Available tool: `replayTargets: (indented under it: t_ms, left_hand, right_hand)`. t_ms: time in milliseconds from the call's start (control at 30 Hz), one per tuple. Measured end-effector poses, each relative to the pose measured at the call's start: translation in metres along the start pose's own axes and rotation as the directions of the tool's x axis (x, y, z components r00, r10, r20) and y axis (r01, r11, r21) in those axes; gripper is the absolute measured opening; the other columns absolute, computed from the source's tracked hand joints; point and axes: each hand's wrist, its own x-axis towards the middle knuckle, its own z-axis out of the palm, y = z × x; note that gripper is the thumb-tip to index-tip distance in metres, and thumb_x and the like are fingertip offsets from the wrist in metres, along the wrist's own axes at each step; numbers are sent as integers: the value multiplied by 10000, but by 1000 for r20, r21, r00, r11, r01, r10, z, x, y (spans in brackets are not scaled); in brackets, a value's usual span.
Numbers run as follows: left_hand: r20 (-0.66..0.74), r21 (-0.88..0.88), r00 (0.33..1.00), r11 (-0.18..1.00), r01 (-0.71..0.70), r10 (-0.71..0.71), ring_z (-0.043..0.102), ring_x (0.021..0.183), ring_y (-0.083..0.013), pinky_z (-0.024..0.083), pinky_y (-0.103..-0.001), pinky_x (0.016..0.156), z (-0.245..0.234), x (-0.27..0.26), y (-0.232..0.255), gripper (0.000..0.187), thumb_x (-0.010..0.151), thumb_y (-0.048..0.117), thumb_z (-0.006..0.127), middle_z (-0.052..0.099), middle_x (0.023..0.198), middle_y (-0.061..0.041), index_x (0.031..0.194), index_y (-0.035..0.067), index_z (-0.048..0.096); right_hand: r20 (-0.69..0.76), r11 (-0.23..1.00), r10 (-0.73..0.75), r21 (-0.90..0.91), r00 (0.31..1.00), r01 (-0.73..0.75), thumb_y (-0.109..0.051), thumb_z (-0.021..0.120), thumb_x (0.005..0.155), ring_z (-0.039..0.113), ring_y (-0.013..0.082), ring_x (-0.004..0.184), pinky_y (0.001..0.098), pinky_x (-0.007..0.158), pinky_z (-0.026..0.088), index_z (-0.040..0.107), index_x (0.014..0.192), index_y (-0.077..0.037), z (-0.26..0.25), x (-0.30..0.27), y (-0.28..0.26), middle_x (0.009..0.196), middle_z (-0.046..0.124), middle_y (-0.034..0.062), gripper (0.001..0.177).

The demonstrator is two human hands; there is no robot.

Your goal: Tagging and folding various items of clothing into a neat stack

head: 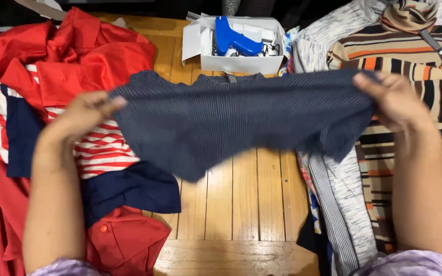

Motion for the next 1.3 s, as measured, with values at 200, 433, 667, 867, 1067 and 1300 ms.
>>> replayTargets:
  t_ms: [200,433,667,867,1067,1300]
  left_hand:
    - [-197,-574,931,734,-363,306,519,597,-43,431,-179,497,24,26,-11,216,1135,339,504,588,805,40,1007,168,533]
    - [-388,-503,841,678,-536,377,610,851,-9,498,-153,769,-10,-22,22,268,1069,452,635,656,996,82,1085,188,592]
    - [-168,32,984,997,65,-59,610,1107,-115,481,-265,985,-1,-22,43,490,882,346,766,635,1235,-9,1284,128,592]
    - [93,174,981,968,-182,168,630,895,-142,520,-284,831,-10,-7,-2,136,874,125,816,686,987,-34,965,47,753]
    - [-47,1,761,762,-647,647,543,1324,-251,456,-352,1102,1,-16,17,176,1061,129,590,518,1495,-142,1180,10,641]
    - [328,-140,866,927,-349,376,698,1009,-108,594,-269,940,9,-48,13,220,959,75,643,784,1156,-63,1121,-11,765]
  right_hand:
    - [173,922,-216,359,961,143,-155,673,1025,734,130,939,237,841,625,672,1002,-111,17,-16,0,1084,750,40,50]
    - [251,852,-391,464,886,244,-156,704,924,735,172,1014,231,871,621,663,1190,8,26,-49,-16,1147,734,67,315]
    - [213,935,191,-337,958,-112,-172,607,1049,520,195,671,285,587,398,685,1038,-18,53,-33,-21,972,732,104,173]
    - [152,932,-115,-325,982,159,-137,629,1034,610,207,1057,306,939,517,688,1063,-20,50,-23,-2,1199,650,75,135]
    - [324,564,-759,-106,564,819,-154,534,1109,442,396,1531,520,1326,382,570,942,6,51,-36,12,1417,544,192,234]
    - [544,759,-51,-524,838,386,-356,751,783,532,63,366,179,328,515,627,1369,-121,51,-95,20,1526,563,116,643]
